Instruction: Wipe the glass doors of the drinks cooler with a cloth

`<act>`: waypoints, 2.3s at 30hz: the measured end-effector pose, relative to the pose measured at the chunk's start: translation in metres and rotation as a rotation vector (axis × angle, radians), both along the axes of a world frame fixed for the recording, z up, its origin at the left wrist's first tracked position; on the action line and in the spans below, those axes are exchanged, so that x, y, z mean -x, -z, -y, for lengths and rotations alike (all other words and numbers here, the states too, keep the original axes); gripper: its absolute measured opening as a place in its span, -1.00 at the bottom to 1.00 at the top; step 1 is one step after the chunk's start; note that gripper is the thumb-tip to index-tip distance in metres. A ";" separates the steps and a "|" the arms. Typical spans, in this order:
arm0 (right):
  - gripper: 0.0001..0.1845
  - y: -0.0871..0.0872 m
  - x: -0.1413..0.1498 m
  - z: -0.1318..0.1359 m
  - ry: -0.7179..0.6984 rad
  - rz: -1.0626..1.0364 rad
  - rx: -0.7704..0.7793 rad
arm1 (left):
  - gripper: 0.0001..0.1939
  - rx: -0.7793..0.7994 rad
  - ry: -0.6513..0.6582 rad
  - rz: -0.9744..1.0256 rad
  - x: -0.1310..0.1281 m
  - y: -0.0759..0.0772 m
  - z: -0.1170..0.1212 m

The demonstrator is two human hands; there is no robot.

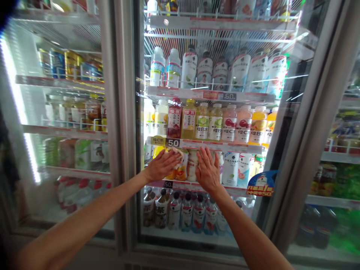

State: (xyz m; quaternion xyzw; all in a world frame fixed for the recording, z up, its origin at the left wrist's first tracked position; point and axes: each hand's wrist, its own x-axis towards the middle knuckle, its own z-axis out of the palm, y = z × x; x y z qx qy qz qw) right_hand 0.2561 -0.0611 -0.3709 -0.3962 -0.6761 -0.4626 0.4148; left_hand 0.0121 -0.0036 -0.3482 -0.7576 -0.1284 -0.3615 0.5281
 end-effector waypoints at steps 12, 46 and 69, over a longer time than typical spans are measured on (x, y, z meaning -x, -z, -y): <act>-0.29 -0.004 -0.044 0.000 0.072 -0.057 -0.019 | -0.56 -0.026 0.036 -0.107 -0.054 -0.037 0.003; -0.37 -0.050 -0.037 0.014 -0.358 -0.254 -0.046 | -0.39 0.199 0.139 0.300 -0.158 -0.062 0.021; -0.40 -0.053 -0.159 -0.010 0.280 -0.760 -0.200 | -0.31 0.139 0.032 0.481 -0.045 0.009 0.000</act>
